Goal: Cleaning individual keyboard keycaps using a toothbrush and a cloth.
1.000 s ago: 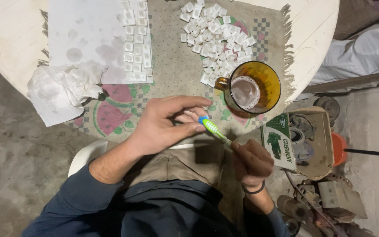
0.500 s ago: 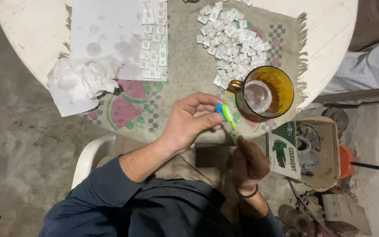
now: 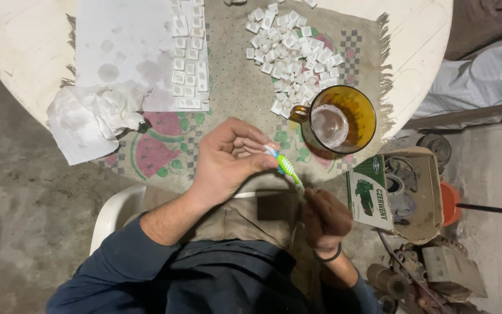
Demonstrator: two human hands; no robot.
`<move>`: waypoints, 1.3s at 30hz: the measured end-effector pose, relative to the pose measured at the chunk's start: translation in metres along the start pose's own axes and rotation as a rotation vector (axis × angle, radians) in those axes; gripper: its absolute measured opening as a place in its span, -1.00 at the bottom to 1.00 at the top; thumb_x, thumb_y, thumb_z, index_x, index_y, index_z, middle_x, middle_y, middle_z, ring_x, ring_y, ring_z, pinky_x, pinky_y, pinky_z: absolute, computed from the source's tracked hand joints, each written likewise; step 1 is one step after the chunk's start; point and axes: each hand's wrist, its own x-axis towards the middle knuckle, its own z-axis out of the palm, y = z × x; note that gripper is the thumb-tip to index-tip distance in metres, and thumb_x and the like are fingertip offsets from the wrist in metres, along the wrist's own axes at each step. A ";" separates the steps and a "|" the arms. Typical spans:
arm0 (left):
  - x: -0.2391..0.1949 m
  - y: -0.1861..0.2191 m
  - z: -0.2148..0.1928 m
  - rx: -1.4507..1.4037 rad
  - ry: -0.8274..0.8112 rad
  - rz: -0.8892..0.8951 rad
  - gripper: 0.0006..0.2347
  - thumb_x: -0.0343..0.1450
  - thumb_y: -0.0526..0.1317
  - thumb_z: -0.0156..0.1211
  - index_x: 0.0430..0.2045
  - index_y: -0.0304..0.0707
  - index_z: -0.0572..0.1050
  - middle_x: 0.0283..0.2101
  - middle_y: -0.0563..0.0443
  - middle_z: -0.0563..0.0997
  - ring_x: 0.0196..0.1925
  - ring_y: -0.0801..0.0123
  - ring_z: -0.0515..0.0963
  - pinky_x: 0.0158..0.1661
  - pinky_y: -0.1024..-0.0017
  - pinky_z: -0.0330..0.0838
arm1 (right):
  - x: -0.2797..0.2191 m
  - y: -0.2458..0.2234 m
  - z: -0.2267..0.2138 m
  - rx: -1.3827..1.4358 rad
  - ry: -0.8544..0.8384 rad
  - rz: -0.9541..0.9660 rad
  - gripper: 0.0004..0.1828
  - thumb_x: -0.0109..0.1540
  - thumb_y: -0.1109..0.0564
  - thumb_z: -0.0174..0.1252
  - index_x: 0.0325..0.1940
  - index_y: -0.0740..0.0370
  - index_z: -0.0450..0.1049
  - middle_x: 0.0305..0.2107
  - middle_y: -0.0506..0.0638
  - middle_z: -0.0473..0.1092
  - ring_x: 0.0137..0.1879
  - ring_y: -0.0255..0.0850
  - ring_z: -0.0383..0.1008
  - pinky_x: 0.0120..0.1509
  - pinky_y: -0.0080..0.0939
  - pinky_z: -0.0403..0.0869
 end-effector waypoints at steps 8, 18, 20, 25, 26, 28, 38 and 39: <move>-0.005 0.003 -0.001 0.094 -0.005 -0.048 -0.81 0.42 -0.45 0.38 -0.18 -0.46 0.49 -0.13 -0.13 0.68 -0.05 0.39 0.70 0.01 0.42 0.65 | 0.006 0.003 0.002 0.101 0.030 -0.031 -0.66 0.18 0.44 0.08 0.02 0.39 0.54 -0.47 0.09 0.41 -0.41 -0.18 0.41 -0.26 -0.24 0.39; 0.003 0.017 0.003 0.038 0.018 -0.169 -0.83 0.47 -0.43 0.27 -0.11 -0.43 0.45 -0.06 -0.13 0.67 0.07 0.40 0.69 0.10 0.42 0.62 | 0.004 0.004 0.008 0.100 0.017 0.000 -0.67 0.16 0.42 0.12 0.01 0.42 0.54 -0.46 0.11 0.44 -0.39 -0.17 0.46 -0.25 -0.28 0.41; -0.001 0.009 0.003 0.012 -0.017 -0.183 -0.81 0.49 -0.43 0.26 -0.05 -0.44 0.45 -0.06 -0.13 0.66 0.04 0.40 0.67 0.09 0.42 0.60 | 0.014 -0.006 0.010 0.084 0.029 -0.003 -0.66 0.17 0.42 0.11 0.03 0.42 0.53 -0.42 0.15 0.45 -0.36 -0.14 0.47 -0.22 -0.26 0.42; 0.003 0.018 0.006 0.019 -0.078 -0.189 -0.80 0.51 -0.42 0.21 0.00 -0.43 0.44 -0.01 -0.11 0.67 0.03 0.41 0.66 0.11 0.42 0.57 | 0.010 -0.005 0.012 0.077 0.049 0.044 -0.63 0.18 0.44 0.07 0.06 0.41 0.54 -0.41 0.13 0.45 -0.36 -0.12 0.47 -0.21 -0.25 0.43; 0.004 0.019 0.003 0.028 -0.064 -0.170 -0.79 0.50 -0.42 0.22 0.01 -0.43 0.44 0.00 -0.10 0.67 0.09 0.40 0.66 0.14 0.41 0.57 | 0.008 -0.002 0.012 0.062 0.053 0.004 -0.64 0.17 0.44 0.10 0.04 0.38 0.55 -0.45 0.11 0.43 -0.39 -0.14 0.45 -0.23 -0.25 0.41; 0.003 0.019 0.003 0.034 -0.044 -0.150 -0.78 0.50 -0.43 0.22 0.02 -0.44 0.44 0.02 -0.10 0.66 0.15 0.40 0.65 0.17 0.40 0.57 | 0.012 -0.004 0.012 0.048 0.049 -0.034 -0.65 0.16 0.45 0.12 0.01 0.36 0.56 -0.49 0.09 0.40 -0.42 -0.15 0.42 -0.26 -0.25 0.39; -0.002 0.020 0.015 -0.074 -0.066 -0.286 -0.54 0.48 -0.44 0.21 0.32 -0.40 0.30 0.06 -0.16 0.66 0.13 0.39 0.62 0.13 0.45 0.54 | 0.028 -0.014 0.013 -0.040 0.083 -0.174 -0.63 0.16 0.46 0.16 0.05 0.33 0.54 -0.50 0.06 0.38 -0.44 -0.15 0.36 -0.32 -0.21 0.34; -0.004 0.016 0.019 -0.122 -0.086 -0.328 -0.53 0.48 -0.45 0.20 0.35 -0.41 0.29 0.08 -0.18 0.66 0.12 0.38 0.61 0.13 0.45 0.53 | 0.030 -0.016 0.014 -0.033 0.102 -0.179 -0.63 0.19 0.46 0.15 0.06 0.32 0.52 -0.46 0.08 0.41 -0.40 -0.13 0.40 -0.29 -0.21 0.37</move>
